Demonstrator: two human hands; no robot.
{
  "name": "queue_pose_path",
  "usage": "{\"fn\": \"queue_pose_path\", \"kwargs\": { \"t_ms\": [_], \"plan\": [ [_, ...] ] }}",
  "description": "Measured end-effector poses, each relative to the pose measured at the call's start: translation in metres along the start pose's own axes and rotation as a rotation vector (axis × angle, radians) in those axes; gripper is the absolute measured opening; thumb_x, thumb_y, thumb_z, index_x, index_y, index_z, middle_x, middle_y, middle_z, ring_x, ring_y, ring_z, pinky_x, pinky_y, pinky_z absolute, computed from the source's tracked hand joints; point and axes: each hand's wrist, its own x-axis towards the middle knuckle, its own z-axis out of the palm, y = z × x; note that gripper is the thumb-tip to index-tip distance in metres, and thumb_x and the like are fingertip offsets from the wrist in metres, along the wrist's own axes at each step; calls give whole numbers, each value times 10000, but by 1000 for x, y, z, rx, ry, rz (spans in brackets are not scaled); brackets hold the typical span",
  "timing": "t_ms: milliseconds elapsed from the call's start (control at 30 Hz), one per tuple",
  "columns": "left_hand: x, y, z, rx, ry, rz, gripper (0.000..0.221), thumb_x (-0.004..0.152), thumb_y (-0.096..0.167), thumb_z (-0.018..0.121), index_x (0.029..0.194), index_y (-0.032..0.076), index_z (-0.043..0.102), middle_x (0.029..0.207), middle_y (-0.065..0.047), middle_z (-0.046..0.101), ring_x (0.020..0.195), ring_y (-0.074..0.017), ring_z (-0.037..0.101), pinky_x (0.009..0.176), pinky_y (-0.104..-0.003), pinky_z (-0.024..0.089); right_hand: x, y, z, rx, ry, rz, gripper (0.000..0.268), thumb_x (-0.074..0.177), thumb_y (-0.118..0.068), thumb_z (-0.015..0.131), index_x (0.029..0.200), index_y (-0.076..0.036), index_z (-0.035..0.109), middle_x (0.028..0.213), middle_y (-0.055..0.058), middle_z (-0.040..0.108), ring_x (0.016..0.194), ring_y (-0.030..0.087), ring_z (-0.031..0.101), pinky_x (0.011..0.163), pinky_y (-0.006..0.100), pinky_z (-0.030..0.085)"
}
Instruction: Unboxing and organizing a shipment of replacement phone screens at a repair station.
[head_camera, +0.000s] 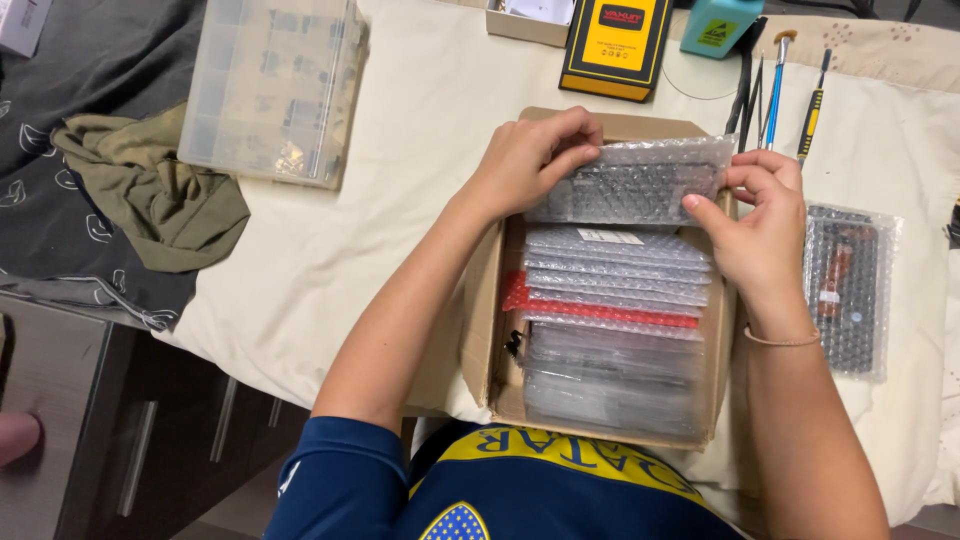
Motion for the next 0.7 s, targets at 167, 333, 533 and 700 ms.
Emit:
{"fn": "queue_pose_path", "kwargs": {
  "t_ms": [167,333,533,700],
  "plan": [
    [-3,6,1,79,-27,10,176,923,273,725,1007,237,574,940,93,747,805,-176,699,670,-373,480,-26,-49,-5,-378,136,-196,403,963,-340,813,1175,-62,613,1339,202,524,1295,378,422,1062,494,248],
    [-7,14,-1,218,-108,156,294,848,266,784,853,196,498,943,37,596,824,-225,618,559,-415,446,-32,-59,-12,-629,-320,-203,199,958,-464,670,1048,-325,780,1128,-84,723,1195,219,603,1147,639,114],
    [-8,9,2,156,-130,182,449,924,631,550,901,251,789,1374,7,641,1181,-231,663,774,-454,509,-7,-57,6,-465,-246,-89,170,1032,-301,657,922,-246,774,1047,-64,753,1086,196,637,1075,511,157],
    [-3,1,11,237,-94,146,113,917,332,729,874,237,774,1279,69,720,1069,-229,688,703,-451,522,-10,-53,14,-383,-72,-178,109,1052,-234,728,950,-221,762,998,-70,741,1006,153,652,1050,451,202]
  ]
}}
